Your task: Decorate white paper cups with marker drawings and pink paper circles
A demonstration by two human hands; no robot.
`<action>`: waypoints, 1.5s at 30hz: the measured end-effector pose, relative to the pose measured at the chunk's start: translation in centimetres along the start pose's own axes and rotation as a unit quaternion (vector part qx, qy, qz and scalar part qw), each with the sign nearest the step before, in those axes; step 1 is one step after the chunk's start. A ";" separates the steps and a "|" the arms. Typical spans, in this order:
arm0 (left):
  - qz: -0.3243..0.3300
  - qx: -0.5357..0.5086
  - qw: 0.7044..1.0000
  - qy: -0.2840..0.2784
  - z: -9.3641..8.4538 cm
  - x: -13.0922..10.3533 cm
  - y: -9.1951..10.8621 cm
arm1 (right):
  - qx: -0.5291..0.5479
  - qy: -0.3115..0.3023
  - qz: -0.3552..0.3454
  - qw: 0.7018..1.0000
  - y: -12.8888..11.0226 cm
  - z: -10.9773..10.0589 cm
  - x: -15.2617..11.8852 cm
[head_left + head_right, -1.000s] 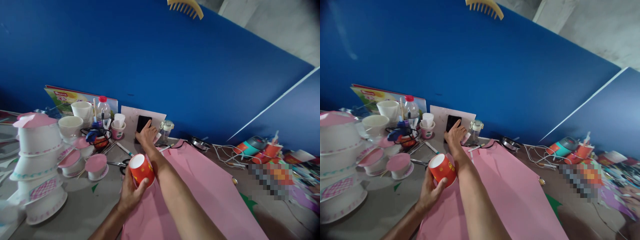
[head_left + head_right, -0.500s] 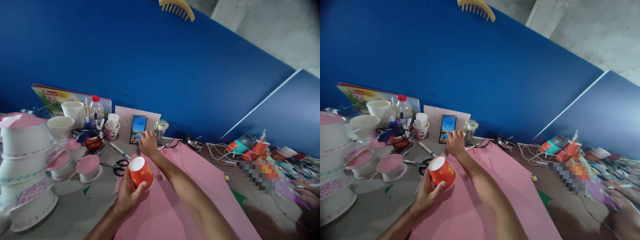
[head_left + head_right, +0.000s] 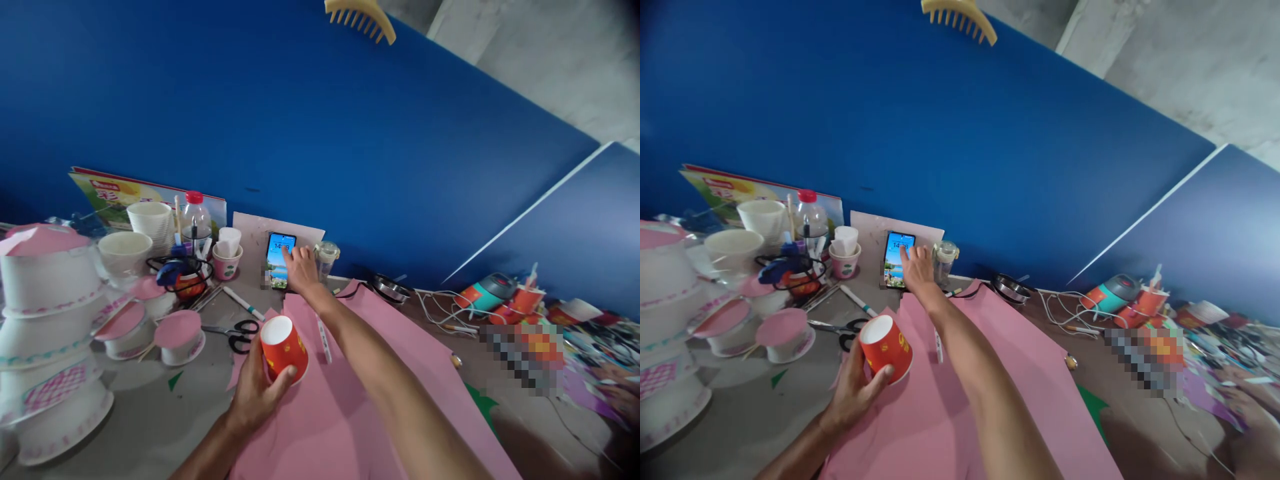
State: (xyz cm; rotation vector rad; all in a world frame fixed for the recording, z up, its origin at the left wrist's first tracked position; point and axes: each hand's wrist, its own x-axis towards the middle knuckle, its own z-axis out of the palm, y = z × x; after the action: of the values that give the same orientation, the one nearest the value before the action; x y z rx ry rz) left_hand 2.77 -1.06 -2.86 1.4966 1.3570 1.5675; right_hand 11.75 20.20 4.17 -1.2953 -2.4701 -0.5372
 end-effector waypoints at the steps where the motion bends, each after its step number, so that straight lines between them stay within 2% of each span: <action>1: 0.000 0.001 1.000 0.001 0.0 0.0 0.0 | -0.003 0.009 0.017 1.000 0.3 -0.3 0.4; 3: -0.001 -0.002 1.000 -0.004 0.0 0.0 0.0 | -0.006 0.023 0.035 0.999 0.7 -0.8 0.8; 5: -0.006 -0.006 1.000 -0.013 0.1 0.0 0.0 | -0.006 0.023 0.023 0.999 0.7 -1.0 0.3; 11: -0.015 -0.014 1.000 -0.007 0.2 -0.1 0.4 | -0.004 -0.023 -0.113 0.993 -0.2 0.0 -3.3; 14: -0.016 -0.013 1.000 -0.010 0.2 -0.2 0.3 | -0.004 -0.033 -0.140 0.990 -0.1 0.6 -3.5; 17: -0.015 -0.001 1.000 -0.013 0.1 -0.2 -0.1 | -0.002 -0.024 -0.120 0.992 0.6 0.6 -2.0; 20: -0.006 0.010 1.000 -0.015 0.0 -0.2 -0.6 | -0.003 0.007 -0.053 0.999 1.3 0.1 -0.3; 23: -0.001 0.012 1.000 -0.017 0.1 -0.2 -0.7 | -0.005 0.030 -0.003 1.000 1.4 -0.4 -0.1; 32: -0.008 0.000 1.000 -0.030 0.2 -0.2 0.1 | 0.006 0.018 -0.025 1.000 -0.4 0.9 -4.8; 37: -0.024 -0.004 0.999 -0.040 0.2 -0.2 0.2 | 0.004 0.010 -0.027 1.000 0.0 1.3 -5.2; 45: -0.013 -0.014 0.999 -0.046 0.3 -0.2 0.4 | -0.006 -0.003 -0.038 0.999 -0.3 1.6 -4.9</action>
State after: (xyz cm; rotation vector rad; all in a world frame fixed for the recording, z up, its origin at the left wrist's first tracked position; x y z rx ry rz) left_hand 3.14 -1.26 -2.58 1.5090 1.2936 1.4770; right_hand 13.99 17.27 0.61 -1.2129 -2.5327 -0.5683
